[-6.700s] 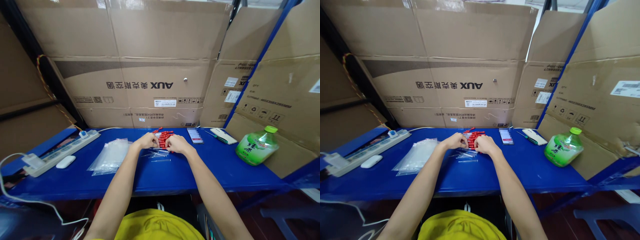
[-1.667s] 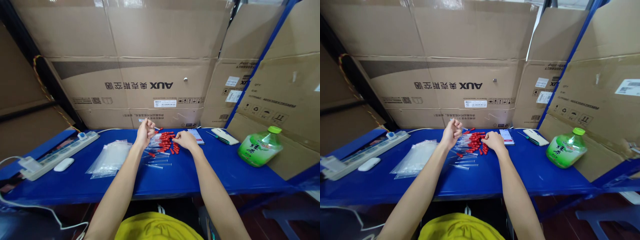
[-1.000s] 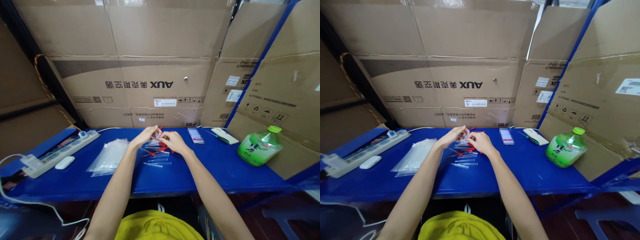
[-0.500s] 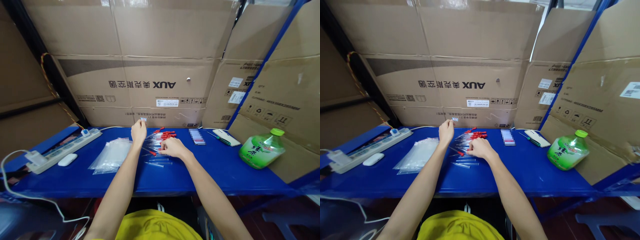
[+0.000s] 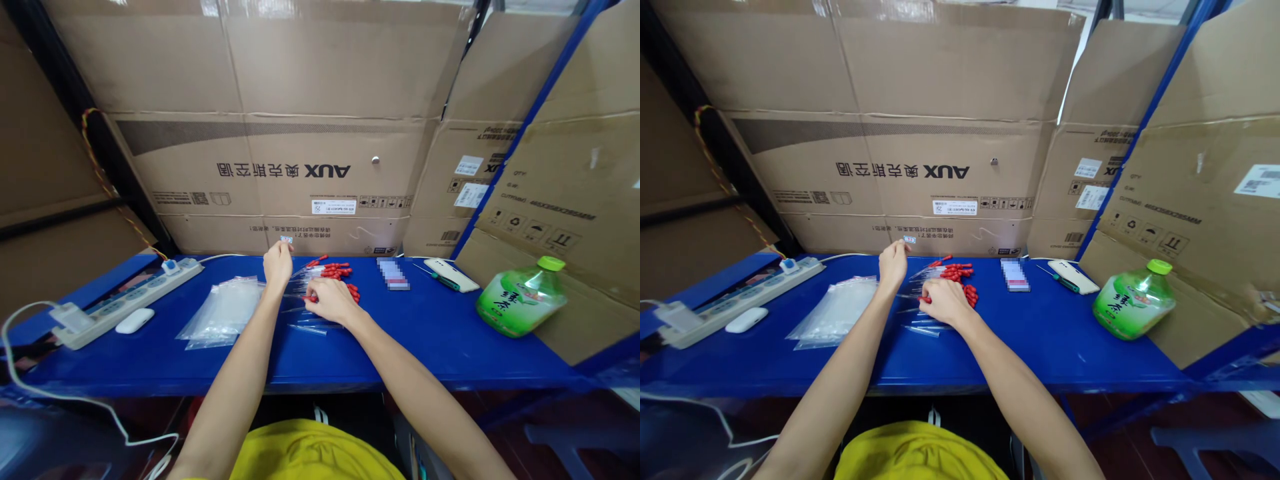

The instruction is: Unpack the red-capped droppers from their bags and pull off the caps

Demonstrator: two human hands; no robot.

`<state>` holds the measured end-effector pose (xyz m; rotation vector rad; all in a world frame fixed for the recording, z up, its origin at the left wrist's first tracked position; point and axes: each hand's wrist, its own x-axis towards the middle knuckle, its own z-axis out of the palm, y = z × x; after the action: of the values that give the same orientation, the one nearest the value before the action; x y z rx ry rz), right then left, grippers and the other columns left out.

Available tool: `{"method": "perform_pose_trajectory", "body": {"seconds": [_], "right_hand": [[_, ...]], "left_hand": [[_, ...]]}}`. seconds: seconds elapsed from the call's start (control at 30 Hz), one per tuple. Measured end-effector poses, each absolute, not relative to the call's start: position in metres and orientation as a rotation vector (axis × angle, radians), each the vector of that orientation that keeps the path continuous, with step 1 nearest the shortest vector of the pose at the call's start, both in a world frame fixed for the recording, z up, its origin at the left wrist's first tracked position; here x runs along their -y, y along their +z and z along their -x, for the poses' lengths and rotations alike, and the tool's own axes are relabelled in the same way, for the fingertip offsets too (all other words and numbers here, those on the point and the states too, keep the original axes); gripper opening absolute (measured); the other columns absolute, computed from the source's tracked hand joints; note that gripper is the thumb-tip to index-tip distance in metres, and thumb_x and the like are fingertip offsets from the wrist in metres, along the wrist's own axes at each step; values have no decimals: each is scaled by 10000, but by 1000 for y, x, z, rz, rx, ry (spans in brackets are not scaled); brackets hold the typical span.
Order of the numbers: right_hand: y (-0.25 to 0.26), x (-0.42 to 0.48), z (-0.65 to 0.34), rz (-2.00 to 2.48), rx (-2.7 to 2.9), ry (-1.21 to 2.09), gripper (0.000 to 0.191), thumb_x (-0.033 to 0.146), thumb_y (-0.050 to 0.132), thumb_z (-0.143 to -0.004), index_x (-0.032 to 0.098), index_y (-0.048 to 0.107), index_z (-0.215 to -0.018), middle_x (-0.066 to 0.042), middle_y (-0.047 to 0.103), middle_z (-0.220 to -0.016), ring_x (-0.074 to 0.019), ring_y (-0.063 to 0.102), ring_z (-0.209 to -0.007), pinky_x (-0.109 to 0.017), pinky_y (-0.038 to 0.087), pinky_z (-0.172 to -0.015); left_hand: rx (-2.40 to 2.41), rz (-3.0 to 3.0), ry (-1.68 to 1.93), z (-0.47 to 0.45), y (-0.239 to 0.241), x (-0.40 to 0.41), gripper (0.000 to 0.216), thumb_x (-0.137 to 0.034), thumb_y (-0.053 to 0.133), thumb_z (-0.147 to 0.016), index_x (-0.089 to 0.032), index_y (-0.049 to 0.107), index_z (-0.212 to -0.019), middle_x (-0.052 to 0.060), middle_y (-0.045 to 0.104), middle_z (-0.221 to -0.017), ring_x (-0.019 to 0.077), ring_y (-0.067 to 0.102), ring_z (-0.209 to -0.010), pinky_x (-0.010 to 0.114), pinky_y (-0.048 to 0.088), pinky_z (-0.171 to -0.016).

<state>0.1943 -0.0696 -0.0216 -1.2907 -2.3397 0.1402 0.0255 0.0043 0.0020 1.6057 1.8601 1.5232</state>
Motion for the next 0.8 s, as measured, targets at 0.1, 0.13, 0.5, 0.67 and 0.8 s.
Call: {"method": "perform_pose_trajectory", "body": {"seconds": [0.1, 0.13, 0.5, 0.67, 0.8], "right_hand": [[-19, 61, -205, 1331, 2102, 161, 56, 281, 666, -878, 246, 686, -917, -1, 765, -899, -182, 678, -789, -262, 355, -644], [-19, 58, -209, 1334, 2017, 181, 72, 303, 643, -903, 248, 674, -938, 6, 756, -856, -175, 667, -747, -262, 359, -645], [-29, 36, -218, 982, 1548, 568, 194, 419, 596, -907, 226, 579, -893, 21, 666, -716, -144, 587, -605, -253, 428, -612], [-30, 32, -217, 885, 1463, 734, 241, 449, 625, -876, 215, 575, -914, -10, 682, -803, -156, 635, -700, -265, 484, -671], [-29, 33, -214, 868, 1431, 783, 291, 481, 659, -857, 209, 594, -937, -19, 681, -828, -159, 634, -731, -265, 487, -674]], "left_hand": [[-1744, -1453, 1634, -26, 4, -4, 422, -405, 378, -1007, -209, 653, -754, 55, 706, -803, 198, 599, -723, 293, 396, -675], [-1655, -1339, 1649, -27, 6, -3, 415, -413, 377, -1011, -202, 652, -782, 54, 706, -832, 170, 569, -656, 278, 380, -616], [-370, -654, 1145, -67, 21, 25, 518, -508, 259, -1087, -162, 634, -999, 80, 696, -888, 52, 353, -423, 162, 227, -352], [-227, -614, 1113, -74, 20, 33, 500, -553, 301, -1069, -191, 414, -743, -24, 459, -669, 48, 260, -390, 173, 221, -365], [-207, -610, 1153, -74, 22, 36, 523, -622, 354, -1029, -208, 331, -710, -49, 337, -634, 57, 238, -400, 186, 212, -364]]}}
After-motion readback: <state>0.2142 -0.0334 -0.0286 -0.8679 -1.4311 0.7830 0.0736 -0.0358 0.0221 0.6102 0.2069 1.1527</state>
